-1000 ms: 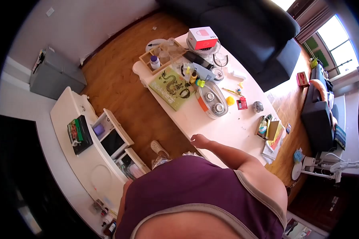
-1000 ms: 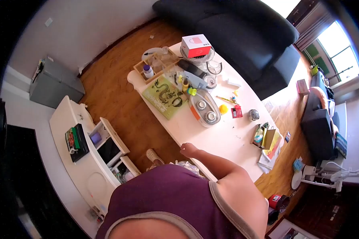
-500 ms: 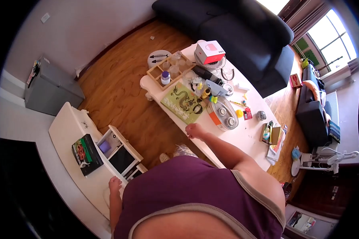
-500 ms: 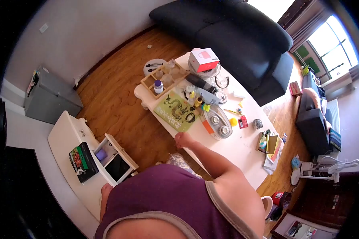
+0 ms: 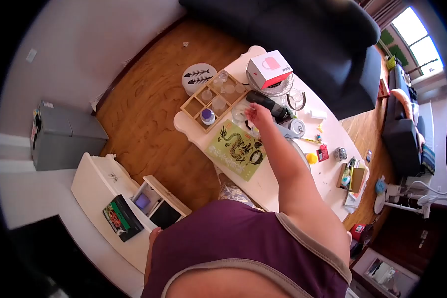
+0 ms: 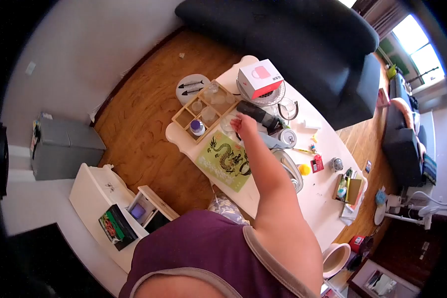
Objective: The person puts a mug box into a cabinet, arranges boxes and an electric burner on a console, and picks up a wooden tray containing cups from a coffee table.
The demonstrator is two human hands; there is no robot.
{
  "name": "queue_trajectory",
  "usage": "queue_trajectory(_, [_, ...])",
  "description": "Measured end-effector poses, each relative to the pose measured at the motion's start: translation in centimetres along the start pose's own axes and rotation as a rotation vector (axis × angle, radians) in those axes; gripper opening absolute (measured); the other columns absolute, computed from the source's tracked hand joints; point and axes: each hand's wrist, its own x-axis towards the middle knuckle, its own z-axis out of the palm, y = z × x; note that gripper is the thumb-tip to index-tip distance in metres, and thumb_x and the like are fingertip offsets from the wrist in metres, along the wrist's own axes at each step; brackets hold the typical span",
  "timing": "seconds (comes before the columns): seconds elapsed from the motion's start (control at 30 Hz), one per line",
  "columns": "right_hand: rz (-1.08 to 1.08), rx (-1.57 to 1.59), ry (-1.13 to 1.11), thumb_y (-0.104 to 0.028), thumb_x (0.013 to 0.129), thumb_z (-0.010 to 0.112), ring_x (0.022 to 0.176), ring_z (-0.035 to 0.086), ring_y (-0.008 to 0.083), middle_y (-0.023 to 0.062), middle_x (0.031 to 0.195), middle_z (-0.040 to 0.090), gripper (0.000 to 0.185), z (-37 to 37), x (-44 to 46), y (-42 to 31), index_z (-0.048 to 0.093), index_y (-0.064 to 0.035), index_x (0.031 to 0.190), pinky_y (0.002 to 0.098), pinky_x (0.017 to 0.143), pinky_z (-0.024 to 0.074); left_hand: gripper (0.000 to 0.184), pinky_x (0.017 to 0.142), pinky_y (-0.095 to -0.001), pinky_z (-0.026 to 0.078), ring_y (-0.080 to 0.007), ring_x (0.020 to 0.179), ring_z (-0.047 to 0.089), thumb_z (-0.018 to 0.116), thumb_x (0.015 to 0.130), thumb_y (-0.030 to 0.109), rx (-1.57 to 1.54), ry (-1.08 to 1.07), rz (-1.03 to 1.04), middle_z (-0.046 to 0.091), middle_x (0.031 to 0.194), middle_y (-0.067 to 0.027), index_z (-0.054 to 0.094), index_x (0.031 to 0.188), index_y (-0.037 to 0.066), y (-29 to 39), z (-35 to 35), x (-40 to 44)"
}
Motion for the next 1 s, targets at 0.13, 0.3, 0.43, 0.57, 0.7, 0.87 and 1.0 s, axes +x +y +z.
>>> queue_trajectory(0.13, [0.024, 0.016, 0.083, -0.020, 0.091, 0.046, 0.066, 0.061, 0.0246, 0.0155, 0.082, 0.061, 0.019, 1.3, 7.2, -2.0, 0.051, -0.0024, 0.098, 0.0339, 0.057, 0.0498, 0.041, 0.060, -0.0278, 0.047, -0.0187, 0.075, 0.059, 0.056, 0.086, 0.015, 0.178, 0.083, -0.019, 0.059, 0.095, -0.0116, 0.045, 0.122, -0.003, 15.2, 5.5, -1.5])
queue_trajectory(0.3, [0.035, 0.037, 0.109, -0.020, 0.092, 0.045, 0.064, 0.060, 0.0255, 0.0143, 0.079, 0.061, 0.020, 1.0, 12.5, -3.7, 0.050, -0.0023, 0.098, 0.0326, 0.054, 0.0489, 0.050, 0.057, -0.0262, 0.046, -0.0153, 0.076, 0.059, 0.057, 0.085, 0.018, 0.152, 0.105, -0.182, 0.059, 0.094, -0.0099, 0.041, 0.128, -0.001, 23.7, 10.6, 0.0])
queue_trajectory(0.43, [0.019, 0.088, 0.191, -0.027, 0.091, 0.049, 0.070, 0.061, 0.0283, 0.0182, 0.088, 0.061, 0.031, -1.7, 14.3, -3.0, 0.046, -0.0008, 0.108, 0.0337, 0.057, 0.0503, 0.050, 0.069, -0.0308, 0.047, -0.0172, 0.085, 0.058, 0.056, 0.086, 0.020, 0.370, -0.072, -0.166, 0.058, 0.100, -0.0096, 0.041, 0.130, 0.001, 26.4, 12.2, 1.5])
queue_trajectory(0.57, [0.001, 0.149, 0.275, -0.036, 0.087, 0.055, 0.083, 0.061, 0.0325, 0.0238, 0.105, 0.055, 0.051, -2.0, 13.5, -4.9, 0.039, 0.0005, 0.119, 0.0364, 0.062, 0.0516, 0.047, 0.066, -0.0295, 0.047, -0.0169, 0.084, 0.058, 0.055, 0.087, 0.018, 0.394, -0.019, -0.165, 0.058, 0.102, -0.0113, 0.042, 0.129, 0.001, 26.9, 12.0, 3.0])
queue_trajectory(0.7, [-0.093, 0.170, 0.241, -0.042, 0.082, 0.061, 0.088, 0.059, 0.0344, 0.0250, 0.110, 0.052, 0.062, -2.5, 14.7, -7.0, 0.038, 0.0016, 0.120, 0.0390, 0.065, 0.0517, 0.046, 0.061, -0.0276, 0.047, -0.0166, 0.082, 0.058, 0.055, 0.087, 0.017, 0.458, -0.008, -0.174, 0.058, 0.103, -0.0127, 0.042, 0.127, 0.000, 29.1, 11.3, 4.0])
queue_trajectory(0.87, [0.030, -0.060, 0.239, -0.034, 0.085, 0.059, 0.079, 0.060, 0.0320, 0.0197, 0.093, 0.055, 0.036, -0.5, 16.1, -6.6, 0.049, -0.0010, 0.097, 0.0407, 0.066, 0.0504, 0.045, 0.059, -0.0273, 0.047, -0.0156, 0.080, 0.059, 0.055, 0.086, 0.016, 0.425, -0.001, -0.184, 0.059, 0.100, -0.0113, 0.043, 0.126, 0.000, 28.8, 10.0, 6.3])
queue_trajectory(1.0, [0.051, 0.119, 0.227, -0.029, 0.088, 0.054, 0.073, 0.059, 0.0292, 0.0160, 0.083, 0.056, 0.025, 2.1, 18.2, -4.7, 0.048, -0.0062, 0.096, 0.0388, 0.063, 0.0497, 0.044, 0.059, -0.0260, 0.047, -0.0138, 0.079, 0.060, 0.055, 0.087, 0.019, 0.408, -0.024, -0.189, 0.060, 0.098, -0.0083, 0.043, 0.126, 0.001, 29.9, 10.9, 7.5])
